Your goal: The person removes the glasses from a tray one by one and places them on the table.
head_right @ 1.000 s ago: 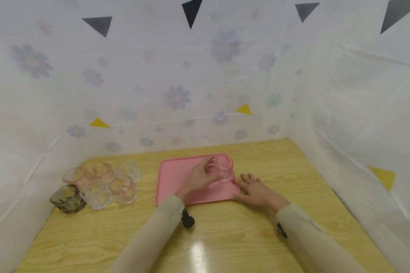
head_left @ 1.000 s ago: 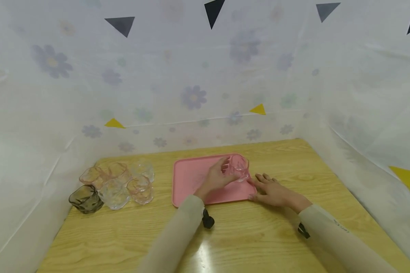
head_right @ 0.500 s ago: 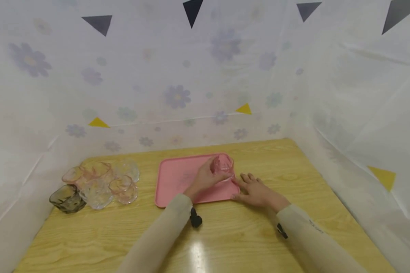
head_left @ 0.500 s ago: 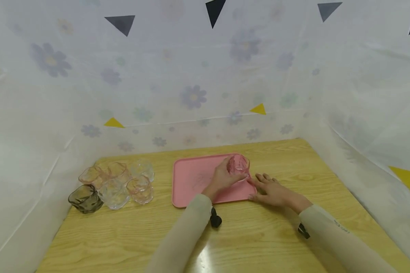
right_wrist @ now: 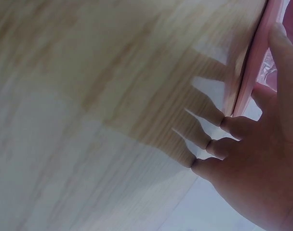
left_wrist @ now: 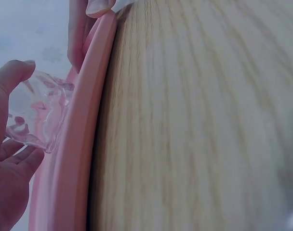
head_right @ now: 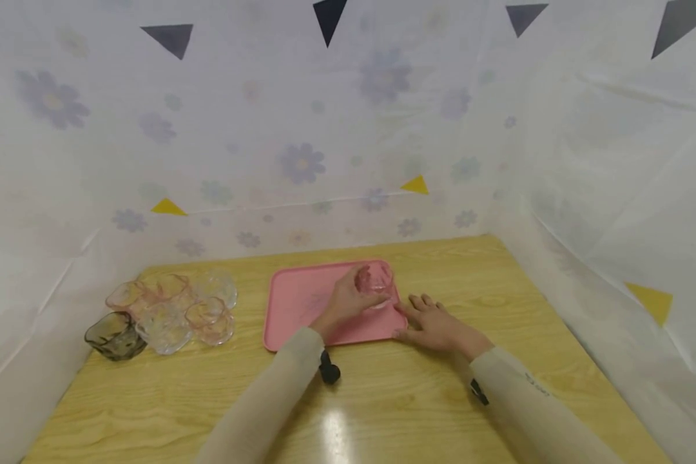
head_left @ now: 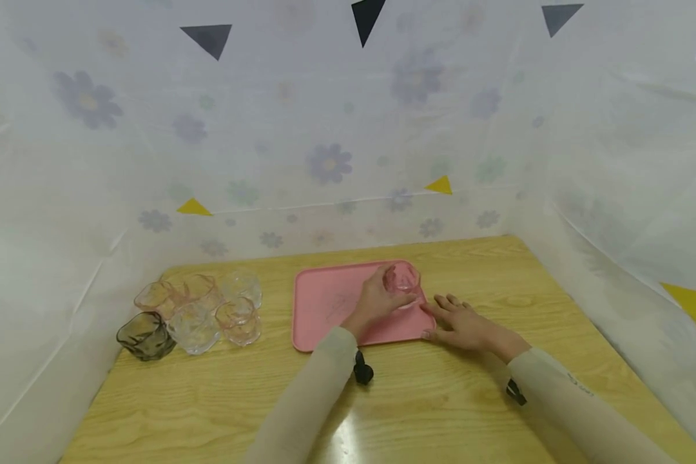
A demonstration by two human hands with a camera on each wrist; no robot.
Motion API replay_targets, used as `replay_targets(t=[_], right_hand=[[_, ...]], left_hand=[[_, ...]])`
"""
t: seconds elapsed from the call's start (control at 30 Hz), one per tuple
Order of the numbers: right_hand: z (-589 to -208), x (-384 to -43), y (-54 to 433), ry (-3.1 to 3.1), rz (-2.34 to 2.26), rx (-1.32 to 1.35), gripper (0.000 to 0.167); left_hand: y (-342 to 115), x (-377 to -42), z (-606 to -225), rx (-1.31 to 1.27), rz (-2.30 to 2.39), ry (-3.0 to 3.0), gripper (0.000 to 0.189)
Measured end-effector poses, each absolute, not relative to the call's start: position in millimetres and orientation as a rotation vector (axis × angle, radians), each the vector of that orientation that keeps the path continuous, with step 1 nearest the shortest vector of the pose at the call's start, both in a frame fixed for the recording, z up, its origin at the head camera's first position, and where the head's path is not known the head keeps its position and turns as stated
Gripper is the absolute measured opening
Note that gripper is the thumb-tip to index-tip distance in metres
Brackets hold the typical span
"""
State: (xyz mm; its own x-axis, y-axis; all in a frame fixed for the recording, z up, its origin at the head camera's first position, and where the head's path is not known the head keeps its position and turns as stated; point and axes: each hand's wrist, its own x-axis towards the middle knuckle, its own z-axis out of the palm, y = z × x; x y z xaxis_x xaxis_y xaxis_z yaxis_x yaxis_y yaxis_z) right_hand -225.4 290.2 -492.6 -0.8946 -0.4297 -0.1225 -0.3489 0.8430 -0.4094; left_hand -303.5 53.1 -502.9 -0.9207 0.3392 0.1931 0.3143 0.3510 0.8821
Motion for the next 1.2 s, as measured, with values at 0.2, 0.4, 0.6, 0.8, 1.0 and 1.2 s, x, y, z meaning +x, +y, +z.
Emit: replay_targets(t=[0.2, 0.4, 0.6, 0.8, 1.0, 1.2], right_hand=[[-492, -224, 290, 2.813, -0.578, -0.595, 0.081], [-490, -223, 288, 2.803, -0.587, -0.602, 0.08], [-489, -224, 287, 2.807, -0.578, -0.609, 0.08], [-487, -224, 287, 2.81, -0.58, -0.617, 0.08], [-490, -225, 290, 2.82, -0.566, -0.623, 0.081], [-493, -226, 291, 2.817, -0.569, -0.633, 0.08]], left_hand=[[39, -302, -500, 0.638, 1.643, 2.583, 0.092], [15, -292, -491, 0.635, 1.641, 2.569, 0.095], [-17, -274, -476, 0.665, 1.632, 2.611, 0.097], [-53, -252, -461, 0.618, 1.665, 2.656, 0.094], [-92, -235, -454, 0.617, 1.697, 2.69, 0.086], [-130, -216, -452, 0.54, 1.68, 2.735, 0.085]])
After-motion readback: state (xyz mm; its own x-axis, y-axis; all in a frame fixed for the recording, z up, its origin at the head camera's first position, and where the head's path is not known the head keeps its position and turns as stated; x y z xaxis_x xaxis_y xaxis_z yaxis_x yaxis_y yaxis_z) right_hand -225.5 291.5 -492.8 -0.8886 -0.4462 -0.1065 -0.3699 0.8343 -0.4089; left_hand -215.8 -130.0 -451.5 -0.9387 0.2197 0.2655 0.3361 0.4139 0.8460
